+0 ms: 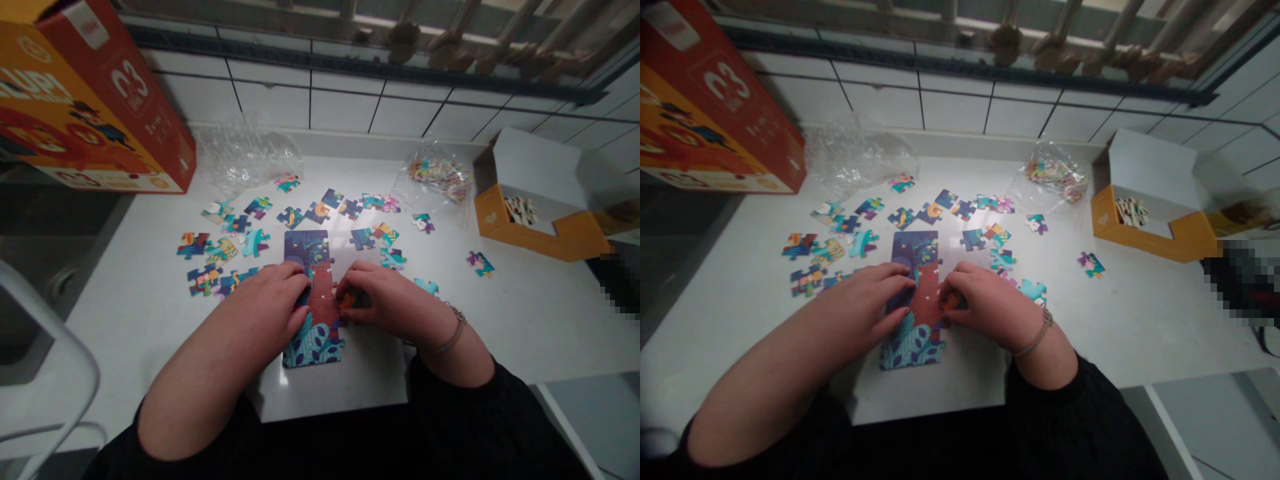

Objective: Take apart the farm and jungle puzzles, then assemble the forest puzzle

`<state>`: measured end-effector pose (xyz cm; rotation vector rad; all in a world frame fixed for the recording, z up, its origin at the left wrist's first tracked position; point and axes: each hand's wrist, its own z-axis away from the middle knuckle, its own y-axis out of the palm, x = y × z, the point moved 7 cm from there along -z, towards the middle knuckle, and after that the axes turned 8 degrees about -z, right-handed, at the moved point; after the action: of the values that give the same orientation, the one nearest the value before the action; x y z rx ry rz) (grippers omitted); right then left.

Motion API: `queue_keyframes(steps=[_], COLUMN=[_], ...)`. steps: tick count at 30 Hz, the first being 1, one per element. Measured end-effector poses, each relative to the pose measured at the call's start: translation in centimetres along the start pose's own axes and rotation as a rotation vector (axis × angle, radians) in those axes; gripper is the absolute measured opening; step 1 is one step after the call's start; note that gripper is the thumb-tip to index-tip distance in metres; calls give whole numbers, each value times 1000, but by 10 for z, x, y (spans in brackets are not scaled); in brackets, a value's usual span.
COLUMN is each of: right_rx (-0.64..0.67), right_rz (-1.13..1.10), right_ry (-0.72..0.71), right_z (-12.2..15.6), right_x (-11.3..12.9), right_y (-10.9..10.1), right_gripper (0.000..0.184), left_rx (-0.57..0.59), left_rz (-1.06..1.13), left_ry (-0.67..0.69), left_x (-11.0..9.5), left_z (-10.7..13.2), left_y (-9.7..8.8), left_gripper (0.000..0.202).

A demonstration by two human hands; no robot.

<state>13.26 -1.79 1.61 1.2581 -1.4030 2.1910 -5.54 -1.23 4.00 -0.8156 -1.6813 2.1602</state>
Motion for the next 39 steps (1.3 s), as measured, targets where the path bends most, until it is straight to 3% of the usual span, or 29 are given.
queue_keyframes(steps=[17, 26, 30, 34, 39], right_rx=[-11, -317, -175, 18, 43], right_rz=[53, 138, 98, 84, 75], right_ry=[-22, -15, -68, 33, 74], right_z=[1, 6, 3, -1, -2], right_x=[4, 1, 6, -3, -4], right_y=[-2, -33, -19, 0, 2], right_gripper=[20, 13, 12, 12, 14], left_rx=[27, 52, 65, 101, 129], left_rz=[-30, -48, -45, -30, -27], left_ry=[0, -1, -12, -41, -63], left_x=[-1, -3, -4, -5, -5], left_z=[-1, -1, 0, 1, 1], left_y=[0, 1, -1, -3, -5], left_gripper=[27, 30, 29, 30, 28])
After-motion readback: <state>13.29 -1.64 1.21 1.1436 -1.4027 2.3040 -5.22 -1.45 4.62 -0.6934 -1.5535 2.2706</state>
